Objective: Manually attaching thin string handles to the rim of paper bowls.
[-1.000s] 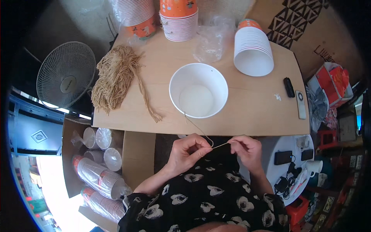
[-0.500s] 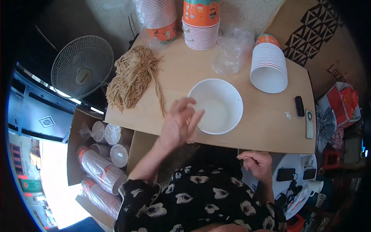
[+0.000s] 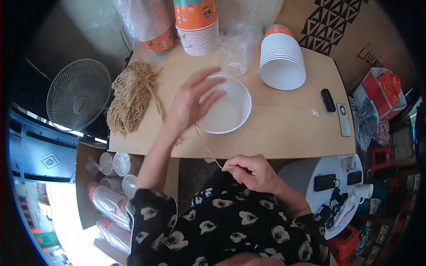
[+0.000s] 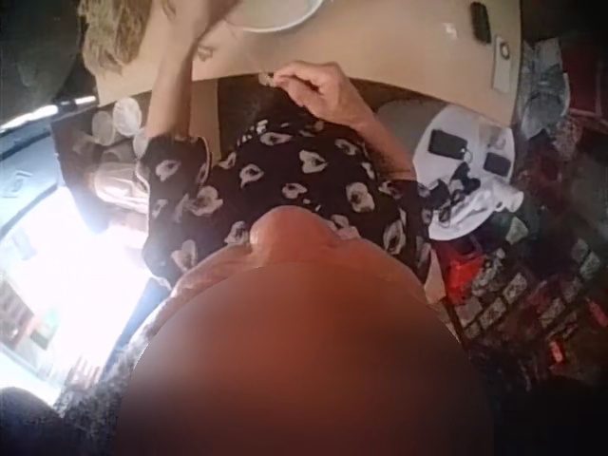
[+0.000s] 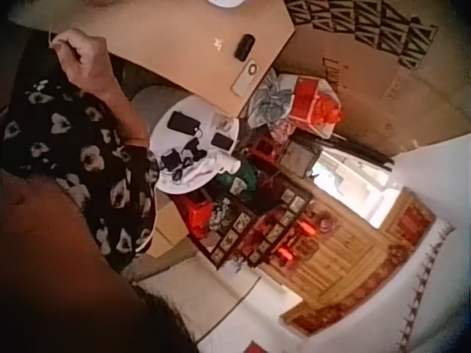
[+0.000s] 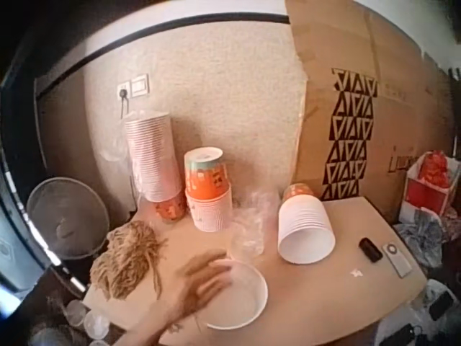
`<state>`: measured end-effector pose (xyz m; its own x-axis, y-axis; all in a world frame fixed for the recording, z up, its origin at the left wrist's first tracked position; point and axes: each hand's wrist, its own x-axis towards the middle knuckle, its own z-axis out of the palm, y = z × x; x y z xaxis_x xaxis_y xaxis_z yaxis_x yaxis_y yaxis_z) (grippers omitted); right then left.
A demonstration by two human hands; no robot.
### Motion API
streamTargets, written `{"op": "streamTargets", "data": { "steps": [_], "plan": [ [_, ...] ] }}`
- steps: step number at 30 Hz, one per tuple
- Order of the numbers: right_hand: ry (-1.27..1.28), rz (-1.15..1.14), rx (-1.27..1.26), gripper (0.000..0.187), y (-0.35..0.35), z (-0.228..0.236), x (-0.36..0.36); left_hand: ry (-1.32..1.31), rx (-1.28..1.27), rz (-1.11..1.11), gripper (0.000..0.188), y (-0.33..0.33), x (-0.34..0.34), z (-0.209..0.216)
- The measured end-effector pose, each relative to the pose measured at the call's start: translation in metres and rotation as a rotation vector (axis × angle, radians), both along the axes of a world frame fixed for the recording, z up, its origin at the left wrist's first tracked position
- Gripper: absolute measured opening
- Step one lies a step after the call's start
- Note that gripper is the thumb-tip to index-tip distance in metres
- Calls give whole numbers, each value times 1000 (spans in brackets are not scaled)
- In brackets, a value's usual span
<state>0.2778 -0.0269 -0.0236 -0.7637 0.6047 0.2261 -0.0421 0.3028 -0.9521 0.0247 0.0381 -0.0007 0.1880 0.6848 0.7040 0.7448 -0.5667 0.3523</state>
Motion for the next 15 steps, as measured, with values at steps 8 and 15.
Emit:
{"op": "streamTargets", "data": {
  "steps": [8, 15],
  "plan": [
    [7, -47, -11, 9, 2, -2, 5, -525, -634, -221, 58, -139, 70, 2],
    [-99, -47, 44, 8, -7, 0, 12, -423, -584, -155, 44, -151, 71, -12]
  ]
}}
